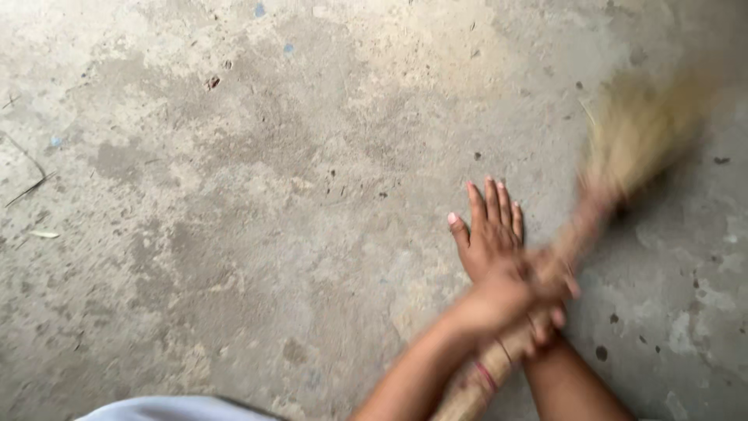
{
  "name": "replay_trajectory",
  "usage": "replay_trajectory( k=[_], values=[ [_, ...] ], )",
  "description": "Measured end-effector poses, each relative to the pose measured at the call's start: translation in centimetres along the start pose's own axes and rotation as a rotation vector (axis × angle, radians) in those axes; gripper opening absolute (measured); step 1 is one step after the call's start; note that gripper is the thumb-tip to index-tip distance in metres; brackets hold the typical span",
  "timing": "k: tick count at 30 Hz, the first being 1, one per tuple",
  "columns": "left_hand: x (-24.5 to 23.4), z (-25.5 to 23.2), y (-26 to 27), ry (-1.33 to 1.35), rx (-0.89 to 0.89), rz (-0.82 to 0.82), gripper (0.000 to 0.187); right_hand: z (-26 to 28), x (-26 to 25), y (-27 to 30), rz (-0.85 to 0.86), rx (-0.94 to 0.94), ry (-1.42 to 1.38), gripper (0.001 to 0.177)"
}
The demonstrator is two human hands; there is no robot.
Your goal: The person holds a hand broom and repeatedly hits it against the floor and their other hand to remove dust and debris from the bristles.
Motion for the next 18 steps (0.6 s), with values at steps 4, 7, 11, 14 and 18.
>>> replay_trajectory(
  k=[4,7,11,14,18],
  values=[
    [-4.1,1.7,0.5,0.201,-0.119,-0.095,0.044,0.2,1.1,1.1,0.192,-0.032,0.227,0.068],
    [-13.4,-3.7,4.3,0.346,0.012,-0.377,0.042,0.3,0.1,0.3,0.102,0.029,0.099,0.067],
    [-21.5,-9.8,11.0,0.632,0.288,-0.564,0.043,0.5,-0.3,-0.1,0.022,0.101,-0.014,0.067],
    [-20.1,-10.2,9.8,0.391,0.385,-0.756,0.045,0.5,-0.2,0.0,0.045,0.133,-0.009,0.067],
    [-11.4,-6.4,3.9,0.121,0.148,-0.531,0.045,0.6,-0.4,0.1,0.044,0.116,-0.009,0.067]
  ],
)
Point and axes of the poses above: each hand's wrist, its own y-axis away from the middle knuckle, its own x-axis out of the palm, z = x × y, the point moved 6 cm from there along -y, towards the middle knuckle, and after that the axes turned 5 degrees about -z, right-handed, at the moved point
